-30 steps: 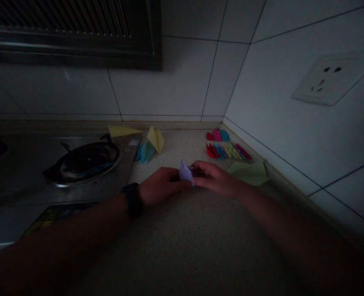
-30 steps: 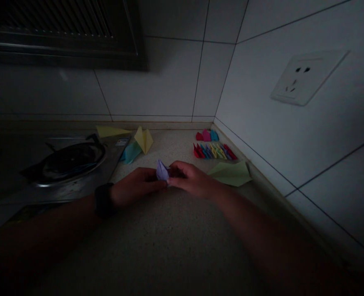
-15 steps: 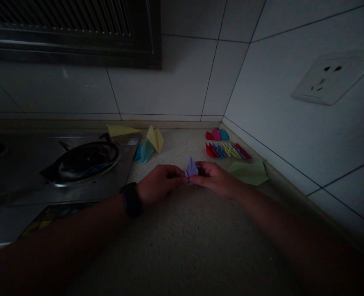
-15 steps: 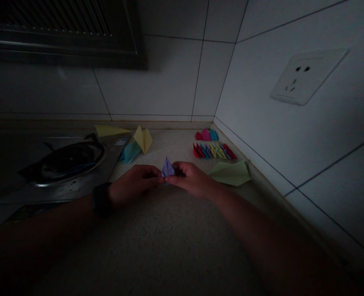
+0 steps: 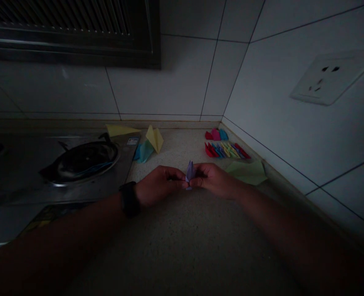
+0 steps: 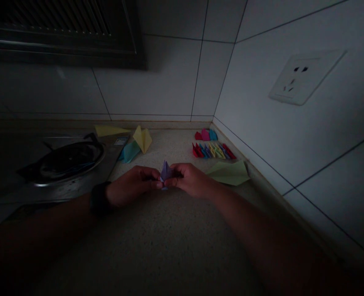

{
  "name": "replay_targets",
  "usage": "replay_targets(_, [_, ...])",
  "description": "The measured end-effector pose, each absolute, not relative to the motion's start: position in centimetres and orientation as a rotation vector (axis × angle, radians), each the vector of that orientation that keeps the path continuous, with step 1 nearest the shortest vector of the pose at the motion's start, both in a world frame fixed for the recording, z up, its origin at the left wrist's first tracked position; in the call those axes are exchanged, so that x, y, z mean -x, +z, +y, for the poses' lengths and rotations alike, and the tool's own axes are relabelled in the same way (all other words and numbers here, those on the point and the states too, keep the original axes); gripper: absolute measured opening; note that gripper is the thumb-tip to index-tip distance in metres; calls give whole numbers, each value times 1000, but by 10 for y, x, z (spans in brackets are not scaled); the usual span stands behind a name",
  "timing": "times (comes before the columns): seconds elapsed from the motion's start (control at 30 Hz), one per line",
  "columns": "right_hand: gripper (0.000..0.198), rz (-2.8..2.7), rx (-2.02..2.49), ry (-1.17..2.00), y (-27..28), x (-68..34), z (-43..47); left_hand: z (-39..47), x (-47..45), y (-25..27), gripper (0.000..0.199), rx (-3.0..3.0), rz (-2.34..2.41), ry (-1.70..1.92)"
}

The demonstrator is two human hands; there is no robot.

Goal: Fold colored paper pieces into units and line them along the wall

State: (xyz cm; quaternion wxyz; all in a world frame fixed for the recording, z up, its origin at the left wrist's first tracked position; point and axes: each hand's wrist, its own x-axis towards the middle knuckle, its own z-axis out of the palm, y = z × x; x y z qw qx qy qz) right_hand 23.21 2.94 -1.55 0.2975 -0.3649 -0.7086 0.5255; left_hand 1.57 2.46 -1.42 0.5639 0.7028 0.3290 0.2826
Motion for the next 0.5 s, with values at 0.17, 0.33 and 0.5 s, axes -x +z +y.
replay_targets(0.17, [30, -1799, 1087, 1219, -19, -235, 34, 25, -18, -12, 27, -1654, 951, 694])
replay_targets(0.33, [23, -1857, 1069, 1145, -19, -236, 36, 27, -18, -13, 33, -1638, 1087, 712])
replay_targets(0.5, [20, -1916, 1094, 1070, -16, -234, 34, 28, -19, -17, 32, -1615, 1049, 735])
